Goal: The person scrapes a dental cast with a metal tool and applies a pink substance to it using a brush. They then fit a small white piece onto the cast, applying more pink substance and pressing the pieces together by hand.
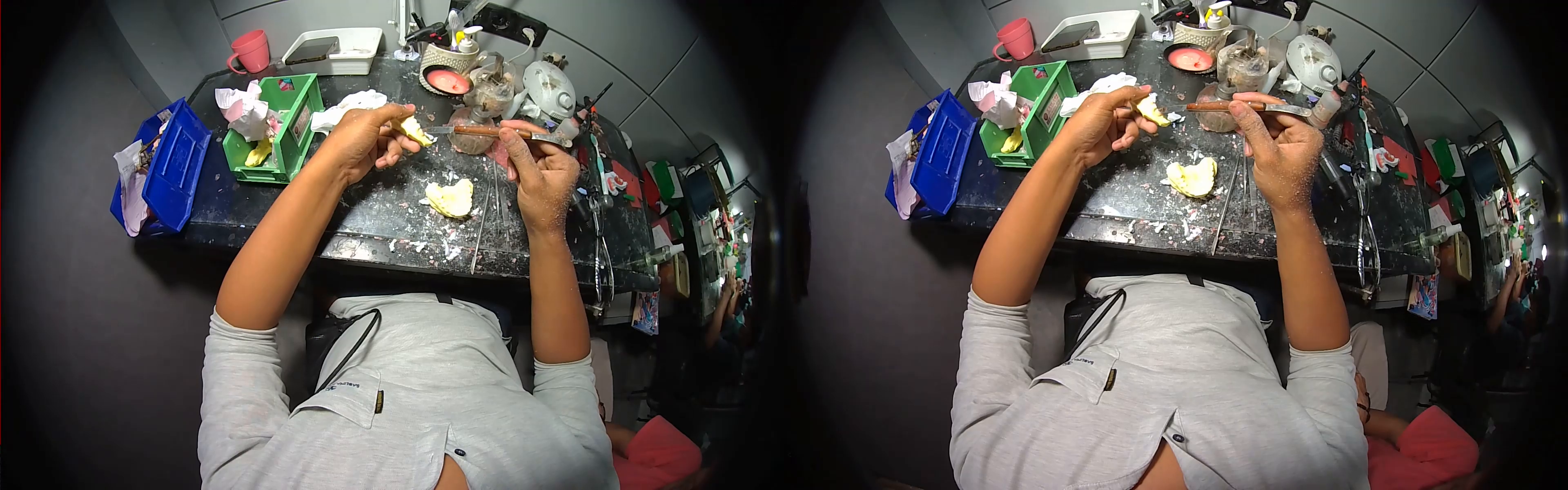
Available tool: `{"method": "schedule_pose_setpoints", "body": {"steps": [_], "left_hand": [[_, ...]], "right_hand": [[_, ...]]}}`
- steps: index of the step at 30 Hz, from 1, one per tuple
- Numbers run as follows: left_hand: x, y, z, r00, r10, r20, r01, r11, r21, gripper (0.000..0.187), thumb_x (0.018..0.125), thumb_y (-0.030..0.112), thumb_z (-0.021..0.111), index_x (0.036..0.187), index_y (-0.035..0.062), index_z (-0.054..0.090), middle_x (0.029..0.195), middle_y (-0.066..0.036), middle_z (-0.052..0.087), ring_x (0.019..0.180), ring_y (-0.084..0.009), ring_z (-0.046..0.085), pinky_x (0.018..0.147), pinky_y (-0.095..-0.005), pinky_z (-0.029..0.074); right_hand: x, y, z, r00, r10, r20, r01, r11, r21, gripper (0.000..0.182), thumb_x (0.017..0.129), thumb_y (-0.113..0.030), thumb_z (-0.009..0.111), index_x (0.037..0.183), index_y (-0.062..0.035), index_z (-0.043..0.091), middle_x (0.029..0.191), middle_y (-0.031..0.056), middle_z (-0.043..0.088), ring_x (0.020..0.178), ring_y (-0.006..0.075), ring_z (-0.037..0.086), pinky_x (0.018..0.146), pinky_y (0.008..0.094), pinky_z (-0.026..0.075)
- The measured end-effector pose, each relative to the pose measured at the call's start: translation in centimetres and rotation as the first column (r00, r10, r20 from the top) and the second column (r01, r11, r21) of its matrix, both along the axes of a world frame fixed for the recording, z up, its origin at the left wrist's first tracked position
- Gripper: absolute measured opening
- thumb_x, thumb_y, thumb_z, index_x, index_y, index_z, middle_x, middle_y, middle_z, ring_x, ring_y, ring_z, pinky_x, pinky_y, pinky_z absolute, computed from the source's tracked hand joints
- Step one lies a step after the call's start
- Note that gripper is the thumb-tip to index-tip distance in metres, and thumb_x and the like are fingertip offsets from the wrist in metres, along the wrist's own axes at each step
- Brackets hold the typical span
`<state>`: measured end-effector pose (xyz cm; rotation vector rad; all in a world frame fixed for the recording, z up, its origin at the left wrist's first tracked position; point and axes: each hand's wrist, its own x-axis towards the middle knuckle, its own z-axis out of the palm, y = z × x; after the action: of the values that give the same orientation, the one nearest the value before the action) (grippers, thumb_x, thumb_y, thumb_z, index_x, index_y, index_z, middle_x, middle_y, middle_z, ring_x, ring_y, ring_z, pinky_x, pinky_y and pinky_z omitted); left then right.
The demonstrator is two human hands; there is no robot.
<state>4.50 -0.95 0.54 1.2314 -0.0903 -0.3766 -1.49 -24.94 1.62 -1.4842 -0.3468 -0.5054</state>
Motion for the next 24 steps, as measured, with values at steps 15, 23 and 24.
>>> {"method": "schedule_pose_setpoints", "body": {"steps": [15,23,24], "left_hand": [[-0.82,-0.62,0.55,0.979,0.122,0.163,-0.18,0.893,0.413,0.043,0.087,0.041,0.07,0.077,-0.0006,0.064,0.058,-0.011,0.064,0.034,-0.0124,0.05,0.032,-0.0243,0.03],[-0.89,-0.57,0.65,0.981,0.11,0.157,-0.165,0.9,0.403,0.046,0.087,0.043,0.069,0.076,-0.0008,0.064,0.057,-0.01,0.062,0.034,-0.012,0.049,0.032,-0.0239,0.027],[-0.96,-0.56,0.81,0.983,0.107,0.151,-0.159,0.908,0.388,0.045,0.087,0.04,0.069,0.075,-0.0025,0.063,0.057,-0.011,0.063,0.034,-0.0126,0.049,0.031,-0.0244,0.028]], "right_hand": [[-0.4,0.62,-0.02,0.999,-0.043,0.015,0.045,0.994,-0.103,0.014,0.088,-0.009,0.073,0.099,0.0003,0.073,0.072,-0.0019,0.063,0.057,0.0013,0.049,0.049,0.017,0.034],[-0.31,0.46,-0.33,0.999,-0.019,0.05,0.026,0.99,-0.138,0.014,0.088,-0.008,0.073,0.1,0.0001,0.073,0.073,-0.0031,0.063,0.058,0.0004,0.047,0.05,0.0164,0.033],[-0.31,0.48,-0.35,0.998,-0.019,0.059,0.027,0.991,-0.129,0.014,0.088,-0.007,0.073,0.101,0.0001,0.073,0.073,-0.0032,0.063,0.058,0.0003,0.047,0.05,0.0163,0.033]]}}
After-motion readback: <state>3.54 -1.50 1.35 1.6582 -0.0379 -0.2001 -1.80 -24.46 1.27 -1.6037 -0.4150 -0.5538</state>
